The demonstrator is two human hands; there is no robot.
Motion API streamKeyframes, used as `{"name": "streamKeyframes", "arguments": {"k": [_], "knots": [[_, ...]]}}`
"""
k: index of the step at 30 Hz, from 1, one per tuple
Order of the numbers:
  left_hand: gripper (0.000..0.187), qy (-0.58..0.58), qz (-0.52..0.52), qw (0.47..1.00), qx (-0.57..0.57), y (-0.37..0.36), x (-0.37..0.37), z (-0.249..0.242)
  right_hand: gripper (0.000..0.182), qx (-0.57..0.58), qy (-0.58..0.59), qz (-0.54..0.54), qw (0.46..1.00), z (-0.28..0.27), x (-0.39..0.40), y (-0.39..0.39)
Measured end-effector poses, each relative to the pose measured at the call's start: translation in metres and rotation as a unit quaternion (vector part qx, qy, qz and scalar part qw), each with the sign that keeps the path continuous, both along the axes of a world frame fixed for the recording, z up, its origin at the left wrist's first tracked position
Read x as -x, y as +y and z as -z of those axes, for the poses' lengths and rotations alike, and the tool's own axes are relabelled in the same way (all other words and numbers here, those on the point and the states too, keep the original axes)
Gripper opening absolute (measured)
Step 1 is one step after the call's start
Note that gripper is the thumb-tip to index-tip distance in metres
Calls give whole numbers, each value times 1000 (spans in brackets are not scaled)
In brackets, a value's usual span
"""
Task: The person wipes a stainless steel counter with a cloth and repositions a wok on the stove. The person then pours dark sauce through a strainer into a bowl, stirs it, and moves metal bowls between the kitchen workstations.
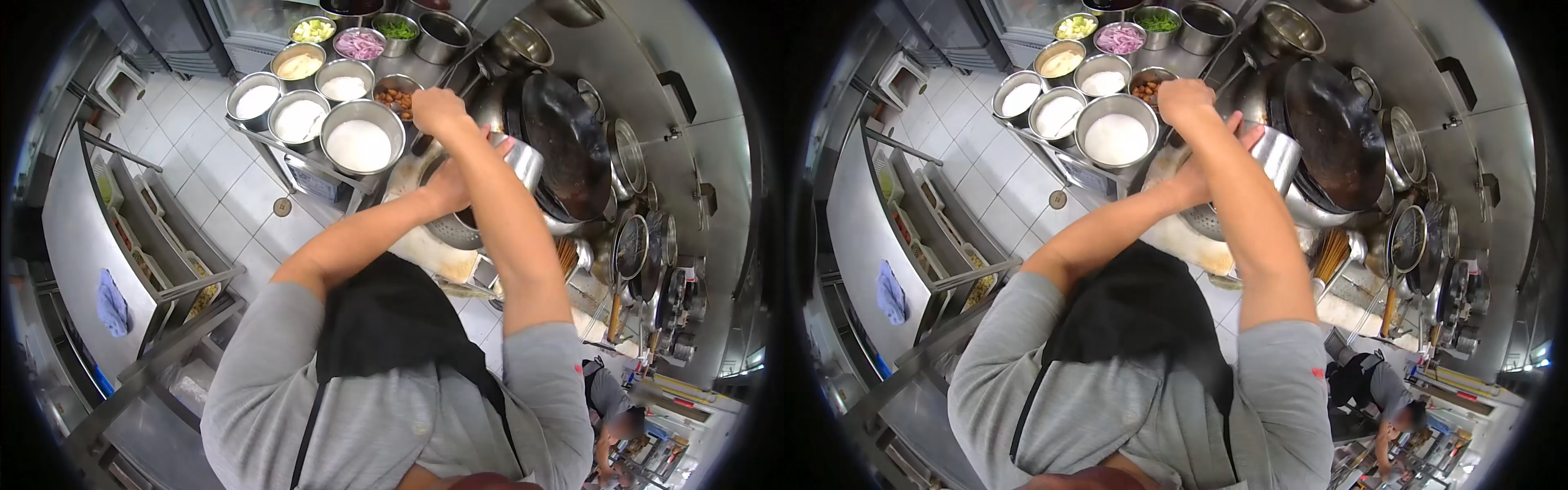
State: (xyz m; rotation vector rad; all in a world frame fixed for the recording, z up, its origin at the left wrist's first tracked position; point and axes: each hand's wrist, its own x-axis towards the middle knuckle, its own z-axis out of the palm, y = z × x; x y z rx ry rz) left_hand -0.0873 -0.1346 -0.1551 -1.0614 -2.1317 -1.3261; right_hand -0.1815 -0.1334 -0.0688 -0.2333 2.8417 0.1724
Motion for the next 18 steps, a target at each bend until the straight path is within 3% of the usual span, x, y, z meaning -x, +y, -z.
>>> {"name": "streamKeyframes", "arguments": {"k": [3, 9, 12, 15, 18], "knots": [[72, 6, 7, 1000, -2, -5, -1, 9, 28, 30, 28, 110, 993, 49, 22, 0], [75, -42, 36, 998, -23, -7, -3, 9, 31, 21, 50, 2, 999, 56, 28, 7], [79, 0, 47, 999, -8, 2, 4, 21, 32, 1, -38, -2, 999, 41, 18, 3], [81, 64, 36, 997, 30, -3, 6, 23, 30, 83, 10, 89, 993, 66, 8, -2], [82, -3, 75, 997, 6, -13, 0, 16, 26, 194, -66, 228, 952, 56, 11, -7]]}}
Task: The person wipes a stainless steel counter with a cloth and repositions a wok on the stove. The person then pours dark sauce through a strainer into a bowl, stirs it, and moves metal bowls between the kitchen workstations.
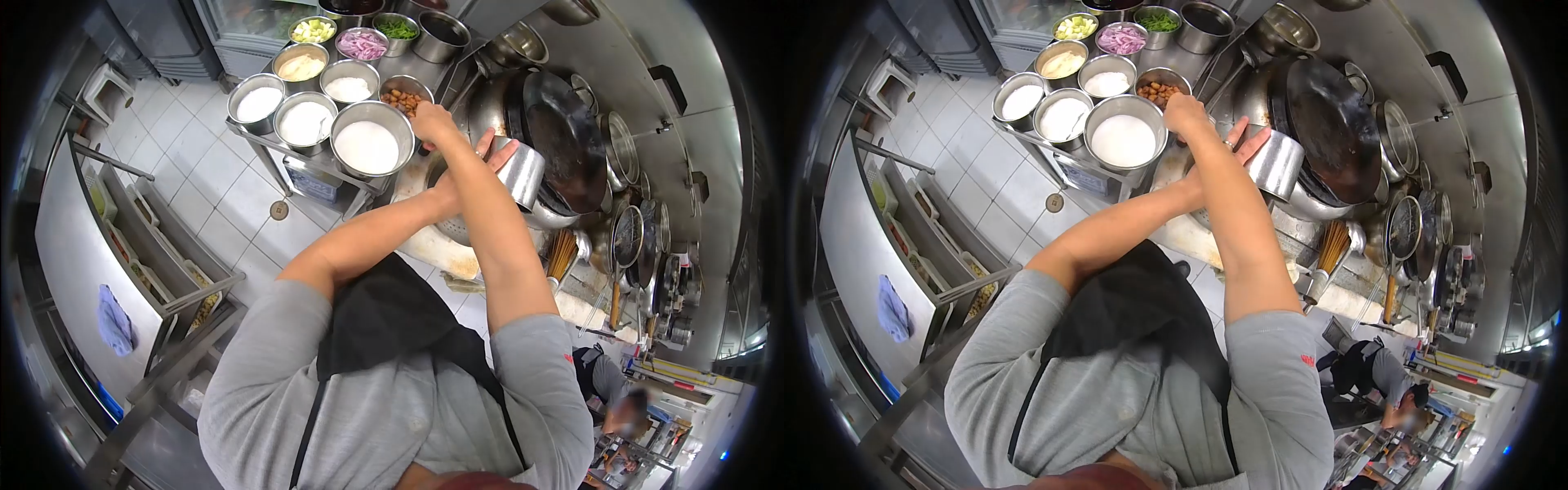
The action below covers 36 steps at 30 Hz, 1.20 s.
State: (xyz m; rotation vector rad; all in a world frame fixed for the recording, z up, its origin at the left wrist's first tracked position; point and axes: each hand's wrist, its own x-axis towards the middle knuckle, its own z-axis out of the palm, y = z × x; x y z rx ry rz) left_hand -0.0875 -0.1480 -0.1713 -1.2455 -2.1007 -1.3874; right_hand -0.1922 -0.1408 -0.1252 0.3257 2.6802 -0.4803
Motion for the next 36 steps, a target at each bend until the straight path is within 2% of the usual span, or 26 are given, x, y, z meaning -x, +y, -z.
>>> {"name": "streamKeyframes", "arguments": {"k": [3, 6, 9, 10, 12, 14, 16, 18, 20, 23, 26, 28, 32, 35, 36], "knots": [[80, -80, -4, 996, -35, -2, -5, -6, 22, -116, 141, -156, 971, -1, 0, 9], [75, -2, -87, 996, 36, 14, 7, 8, 17, -193, 238, -245, 920, -18, -8, 14], [69, 0, -109, 994, 30, 12, 6, -3, 15, -244, 252, -307, 884, -32, -31, 20], [67, -27, -82, 996, 22, 9, 8, -9, 15, -266, 252, -318, 875, -40, -36, 24], [63, -83, -17, 996, 7, 1, 9, -21, 14, -269, 365, -245, 857, -69, -60, 29], [67, -264, 33, 959, 99, -6, 17, -38, 10, -235, 402, -173, 868, -107, -98, 47], [83, -104, -86, 989, 67, 1, 24, -19, 9, -194, 419, -87, 882, -139, -153, 67], [86, -191, -67, 977, 73, -9, 22, -46, 16, -132, 482, -15, 866, -139, -205, 98], [86, -170, -66, 981, 71, -11, 31, -45, 20, -38, 458, 75, 885, -133, -259, 115], [90, -191, -64, 976, 77, -7, 37, -49, 29, 7, 406, 150, 902, -95, -309, 119], [89, -131, -59, 987, 77, 2, 48, -47, 31, -13, 407, 160, 899, -48, -314, 118], [90, -113, -41, 990, 67, 9, 53, -50, 31, -54, 465, 139, 873, -30, -299, 121], [91, -87, -41, 991, 96, 17, 49, -68, 31, -179, 500, 126, 838, -31, -252, 125], [91, -85, -36, 991, 99, 17, 42, -78, 22, -165, 420, 161, 878, -15, -232, 126], [91, -87, -34, 991, 101, 17, 42, -79, 21, -145, 417, 142, 886, -12, -232, 122]]}}
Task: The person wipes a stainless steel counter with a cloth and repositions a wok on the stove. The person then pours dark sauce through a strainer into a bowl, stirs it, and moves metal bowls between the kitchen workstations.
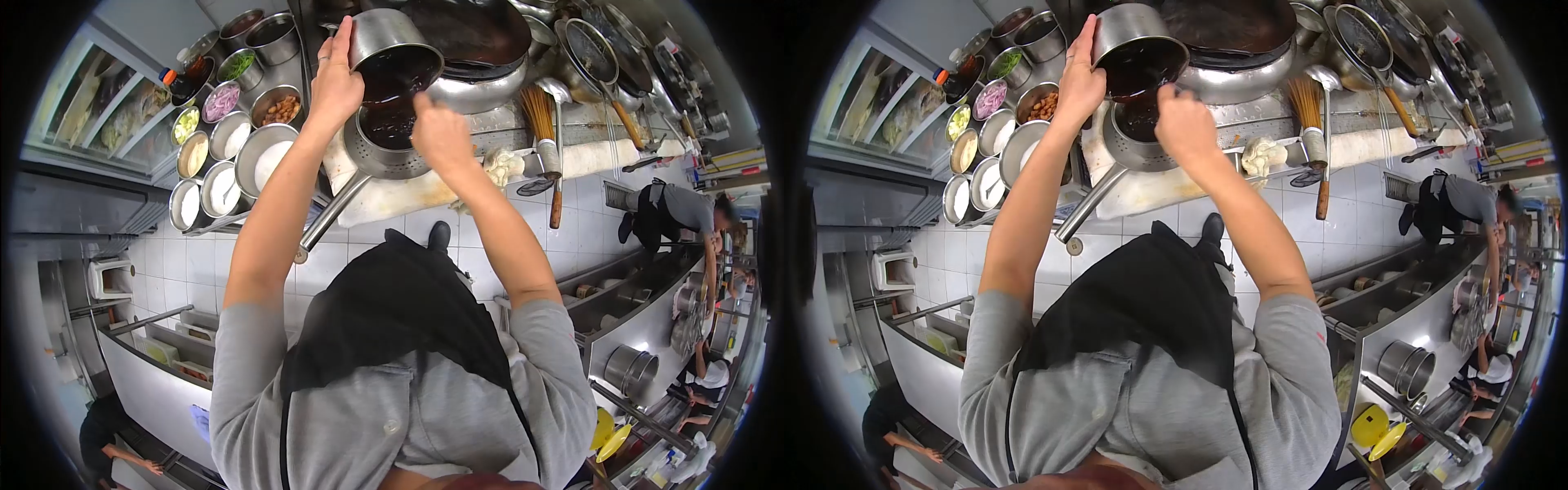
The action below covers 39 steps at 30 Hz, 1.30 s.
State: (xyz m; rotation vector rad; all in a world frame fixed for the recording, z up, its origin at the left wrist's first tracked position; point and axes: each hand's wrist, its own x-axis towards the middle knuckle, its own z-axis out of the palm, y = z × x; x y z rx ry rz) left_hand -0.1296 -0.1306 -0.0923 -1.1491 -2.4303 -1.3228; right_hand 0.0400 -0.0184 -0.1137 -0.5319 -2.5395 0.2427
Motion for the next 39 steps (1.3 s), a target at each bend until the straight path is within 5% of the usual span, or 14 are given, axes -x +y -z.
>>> {"name": "streamKeyframes", "arguments": {"k": [2, 10, 13, 16, 20, 25, 32, 37, 39], "knots": [[90, -13, 11, 1000, -7, -1, 2, 4, 19, 26, -14, -52, 998, 1, -4, -10], [96, -219, 91, 965, -112, 10, 7, 14, 12, -20, 162, 28, 986, -11, 50, 7], [100, -224, 109, 963, -105, 6, 14, 16, 8, -59, 142, -106, 983, -9, 50, 1], [102, -275, 132, 947, -100, -3, 15, 8, 11, -83, 32, -124, 988, -2, 31, 2], [104, -343, 176, 915, -119, -11, 12, 2, 13, -42, 175, -55, 982, -16, 25, 4], [104, -284, 175, 937, -106, -9, 3, 0, 13, -131, 62, -146, 979, 5, 30, 5], [101, -161, 136, 973, -99, -7, 11, 15, 17, 0, 106, 16, 994, -39, 18, -2], [100, -265, 127, 948, -120, -6, -1, 8, 22, -25, 17, -30, 999, 2, 29, 1], [100, -245, 134, 952, -128, -6, 7, 14, 24, -14, 112, -21, 993, -1, 28, 0]]}}
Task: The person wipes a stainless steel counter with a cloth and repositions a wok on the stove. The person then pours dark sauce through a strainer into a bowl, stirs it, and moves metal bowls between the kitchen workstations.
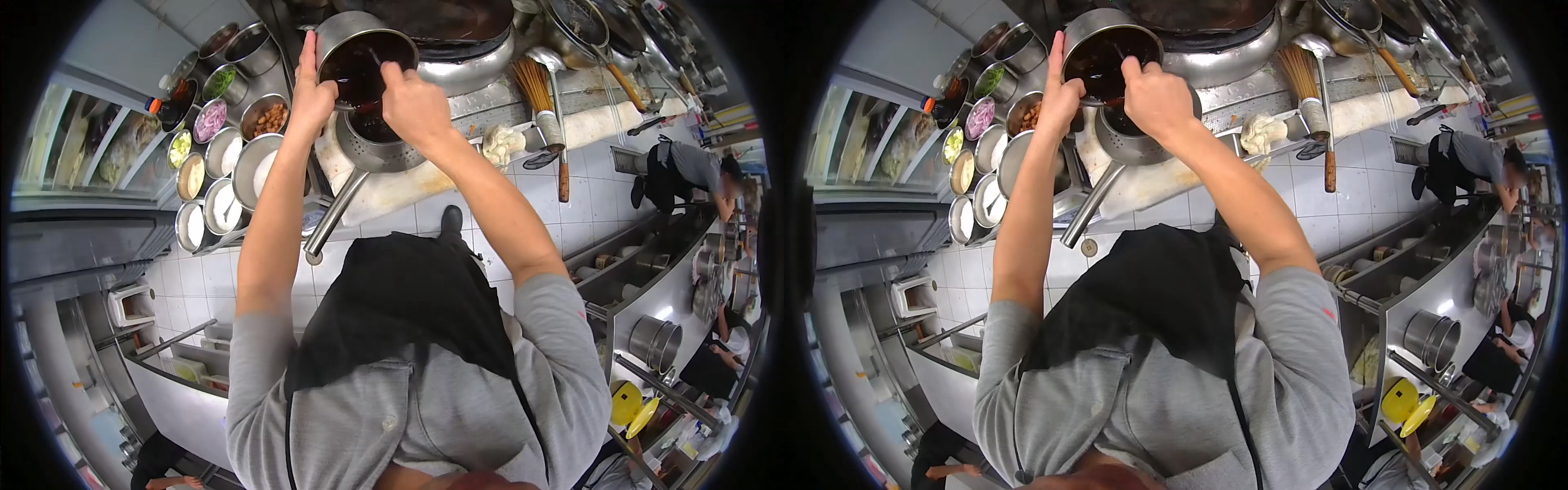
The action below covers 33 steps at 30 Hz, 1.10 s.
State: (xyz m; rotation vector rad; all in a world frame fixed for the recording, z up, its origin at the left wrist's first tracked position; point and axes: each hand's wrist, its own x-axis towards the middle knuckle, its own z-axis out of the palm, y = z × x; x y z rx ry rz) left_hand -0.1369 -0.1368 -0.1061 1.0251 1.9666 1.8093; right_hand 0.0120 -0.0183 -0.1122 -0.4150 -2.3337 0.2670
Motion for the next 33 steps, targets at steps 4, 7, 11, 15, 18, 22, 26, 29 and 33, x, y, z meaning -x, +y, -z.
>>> {"name": "streamKeyframes", "arguments": {"k": [4, 7, 11, 15, 18, 22, 26, 29, 33], "knots": [[101, 32, -2, 999, 29, -2, 0, 1, 27, -35, 52, -30, 998, 0, 9, 10], [101, 27, 1, 1000, -2, -2, -1, 1, 26, -90, -75, -75, 990, 18, 5, 7], [100, 32, -10, 999, -2, -7, -4, 1, 27, -47, 84, -8, 995, -4, 2, 10], [98, 75, -21, 997, 8, -7, -1, 0, 30, -78, -44, -40, 995, 18, -1, 10], [97, 117, -19, 993, 16, -5, -2, -1, 30, -57, 73, -32, 995, 6, 4, 13], [94, 161, -30, 986, 10, -3, -1, 8, 30, -95, 5, -23, 995, 15, 1, 6], [93, 237, -70, 968, 43, -4, -11, 4, 29, -127, -20, 49, 990, -18, -6, 2], [92, 233, -100, 967, 40, 1, -21, 2, 26, -63, -63, 48, 995, 0, 3, 2], [94, 161, -78, 983, 40, -2, -15, 1, 27, 49, -27, -17, 998, 8, 1, 6]]}}
